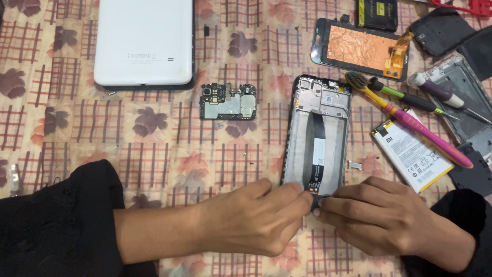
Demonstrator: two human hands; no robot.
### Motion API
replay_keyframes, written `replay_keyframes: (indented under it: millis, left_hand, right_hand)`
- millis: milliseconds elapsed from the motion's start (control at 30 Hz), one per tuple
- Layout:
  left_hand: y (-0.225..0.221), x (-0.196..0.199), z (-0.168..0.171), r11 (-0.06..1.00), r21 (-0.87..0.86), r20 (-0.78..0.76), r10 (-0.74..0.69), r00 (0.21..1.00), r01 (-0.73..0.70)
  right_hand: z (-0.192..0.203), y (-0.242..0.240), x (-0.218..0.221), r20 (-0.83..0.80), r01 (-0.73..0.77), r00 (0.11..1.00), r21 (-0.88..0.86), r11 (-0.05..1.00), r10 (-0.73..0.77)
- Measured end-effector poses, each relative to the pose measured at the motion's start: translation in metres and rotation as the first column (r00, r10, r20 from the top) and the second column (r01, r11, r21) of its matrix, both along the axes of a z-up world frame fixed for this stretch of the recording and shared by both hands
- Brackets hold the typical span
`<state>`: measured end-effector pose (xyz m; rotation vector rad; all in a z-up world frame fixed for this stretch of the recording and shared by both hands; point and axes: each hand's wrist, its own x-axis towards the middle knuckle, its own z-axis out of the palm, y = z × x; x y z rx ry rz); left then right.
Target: The person disassembles a smartphone by removing the battery and motherboard, then cleans the internal frame with a brush. They reposition the battery and motherboard, and use a screwdriver to adjust internal components.
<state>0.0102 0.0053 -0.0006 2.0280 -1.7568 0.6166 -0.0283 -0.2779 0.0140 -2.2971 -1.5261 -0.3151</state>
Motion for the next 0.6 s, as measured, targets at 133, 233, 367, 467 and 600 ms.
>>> replay_keyframes:
  millis: [133, 233, 367, 467, 600]
  left_hand:
    - [0.002, -0.005, -0.005, 0.998, -0.061, 0.029, -0.023, 0.999, 0.024]
    - [0.001, -0.006, -0.006, 0.999, -0.033, 0.029, -0.04, 0.999, 0.041]
    - [0.001, -0.01, 0.001, 0.998, 0.032, 0.041, -0.046, 0.998, 0.045]
    - [0.001, -0.011, 0.006, 1.0, 0.023, 0.118, -0.019, 0.993, 0.016]
    - [0.002, -0.015, 0.005, 1.0, 0.01, 0.205, 0.017, 0.979, -0.019]
  right_hand:
    - [-0.005, -0.005, 0.0, -0.007, -0.004, 1.0, -0.001, 1.0, 0.004]
    - [0.004, -0.003, 0.01, -0.1, -0.032, 0.994, 0.016, 0.999, 0.033]
    - [0.035, -0.009, 0.017, -0.109, 0.167, 0.981, 0.066, 0.984, -0.159]
    - [0.055, -0.038, 0.014, -0.299, 0.596, 0.755, -0.058, 0.801, -0.583]
    - [0.035, -0.075, 0.036, -0.008, 0.841, 0.54, -0.045, 0.54, -0.842]
